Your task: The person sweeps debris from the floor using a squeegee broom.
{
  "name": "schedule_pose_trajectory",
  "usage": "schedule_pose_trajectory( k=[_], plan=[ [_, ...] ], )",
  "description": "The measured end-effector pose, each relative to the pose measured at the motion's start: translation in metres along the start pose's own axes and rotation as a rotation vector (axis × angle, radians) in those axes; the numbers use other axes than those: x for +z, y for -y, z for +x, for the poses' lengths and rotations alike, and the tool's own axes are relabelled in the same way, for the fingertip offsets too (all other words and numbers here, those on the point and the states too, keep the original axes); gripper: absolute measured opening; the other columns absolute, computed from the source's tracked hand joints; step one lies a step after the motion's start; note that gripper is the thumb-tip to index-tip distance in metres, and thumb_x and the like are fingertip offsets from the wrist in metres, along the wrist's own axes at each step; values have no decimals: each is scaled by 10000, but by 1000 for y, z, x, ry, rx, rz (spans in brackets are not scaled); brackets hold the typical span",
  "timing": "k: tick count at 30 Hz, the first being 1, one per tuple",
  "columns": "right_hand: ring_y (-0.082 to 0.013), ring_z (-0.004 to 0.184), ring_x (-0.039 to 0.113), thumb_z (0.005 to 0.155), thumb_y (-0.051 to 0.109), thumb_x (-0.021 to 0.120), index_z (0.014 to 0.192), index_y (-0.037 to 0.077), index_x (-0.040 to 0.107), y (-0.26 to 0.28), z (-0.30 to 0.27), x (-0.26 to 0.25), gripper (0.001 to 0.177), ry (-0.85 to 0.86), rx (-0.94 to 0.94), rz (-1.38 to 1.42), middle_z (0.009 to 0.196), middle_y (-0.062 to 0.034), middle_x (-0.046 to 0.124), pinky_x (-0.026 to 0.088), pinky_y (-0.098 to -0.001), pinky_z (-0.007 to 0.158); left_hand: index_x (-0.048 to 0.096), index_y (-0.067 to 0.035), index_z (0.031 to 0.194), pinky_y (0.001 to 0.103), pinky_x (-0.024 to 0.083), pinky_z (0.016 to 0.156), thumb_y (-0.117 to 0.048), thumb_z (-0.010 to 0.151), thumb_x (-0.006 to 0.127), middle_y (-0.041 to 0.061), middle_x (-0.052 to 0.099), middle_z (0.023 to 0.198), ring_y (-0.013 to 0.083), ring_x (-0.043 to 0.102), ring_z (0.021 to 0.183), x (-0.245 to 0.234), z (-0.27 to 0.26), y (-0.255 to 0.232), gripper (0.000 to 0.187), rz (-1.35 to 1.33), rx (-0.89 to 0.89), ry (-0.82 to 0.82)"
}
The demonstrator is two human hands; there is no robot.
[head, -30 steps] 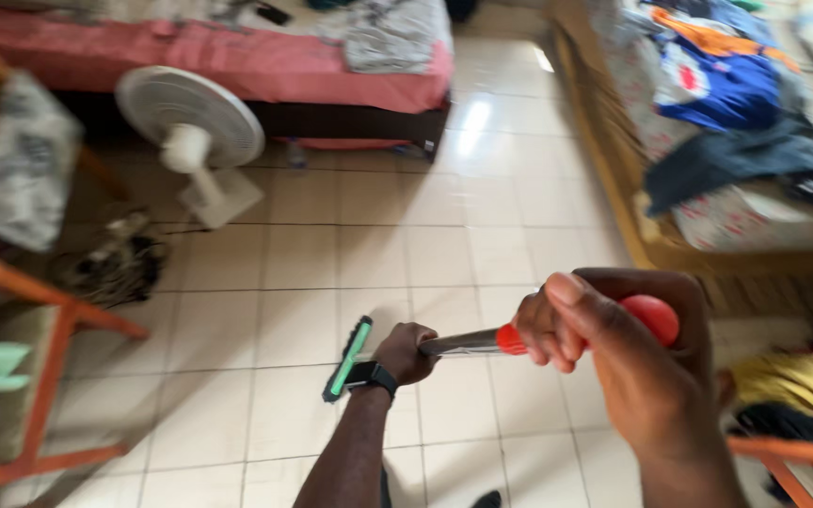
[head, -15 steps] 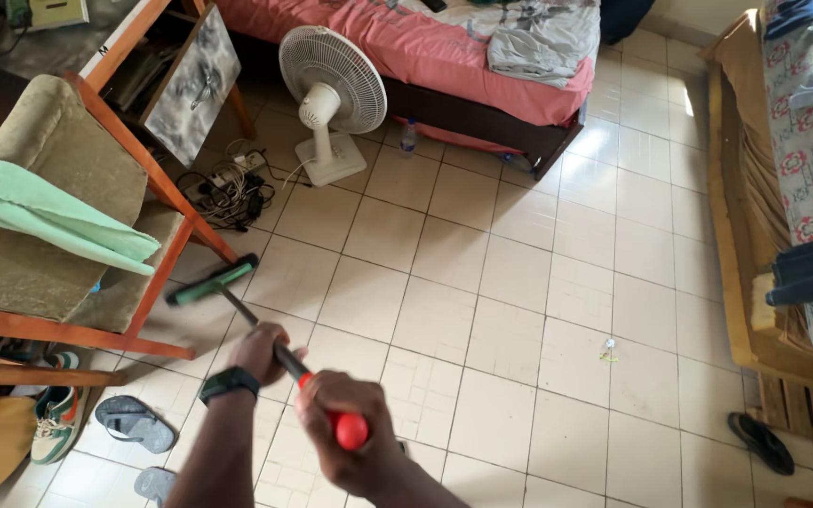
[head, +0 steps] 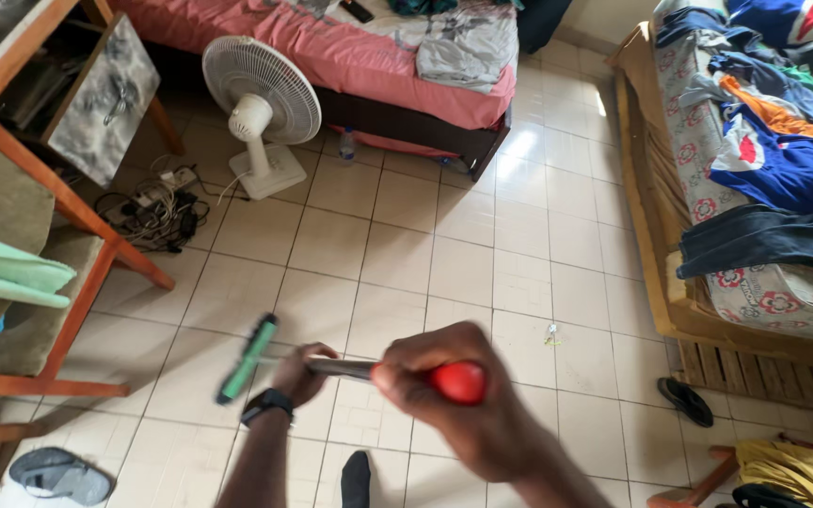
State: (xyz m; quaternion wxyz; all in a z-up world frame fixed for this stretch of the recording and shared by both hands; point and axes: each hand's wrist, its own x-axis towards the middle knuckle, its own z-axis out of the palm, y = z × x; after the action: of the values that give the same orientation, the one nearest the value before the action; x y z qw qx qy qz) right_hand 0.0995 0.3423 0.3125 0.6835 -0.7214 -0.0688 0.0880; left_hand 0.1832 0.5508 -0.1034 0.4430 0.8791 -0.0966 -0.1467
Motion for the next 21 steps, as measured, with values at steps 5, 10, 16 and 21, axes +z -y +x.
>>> schedule_pose_trajectory(
  k=[5,10,16,21],
  plan=[
    [-113,651,632,902,137,714,898,29,542,45,-7,1,203,-140,-121,-101,770,-60,697,543,-304,550,715,-118,866,393,524,705,-305,931,689,120,730,809,291,682,755,19,-11,-57,200,55,-126,180],
    [-113,585,538,1018,290,581,688,11,604,60,1,19,433,76,-155,-73,615,-64,577,457,-279,544,680,-123,765,459,530,690,-183,861,665,139,717,813,348,660,793,-5,-10,-23,114,276,20,92],
    [-133,622,526,1085,375,469,731,15,559,-13,4,53,513,106,-316,246,680,-59,568,461,-309,610,735,-115,806,443,565,718,-526,802,816,148,733,781,330,716,779,-95,-25,16,419,348,-187,-196],
    [-150,696,485,1024,234,464,771,-7,539,-99,7,79,357,113,-244,303,708,-70,531,451,-326,705,707,-94,857,430,590,737,-463,748,818,140,751,777,329,752,765,-132,-45,-2,400,314,-208,-223]
  ],
)
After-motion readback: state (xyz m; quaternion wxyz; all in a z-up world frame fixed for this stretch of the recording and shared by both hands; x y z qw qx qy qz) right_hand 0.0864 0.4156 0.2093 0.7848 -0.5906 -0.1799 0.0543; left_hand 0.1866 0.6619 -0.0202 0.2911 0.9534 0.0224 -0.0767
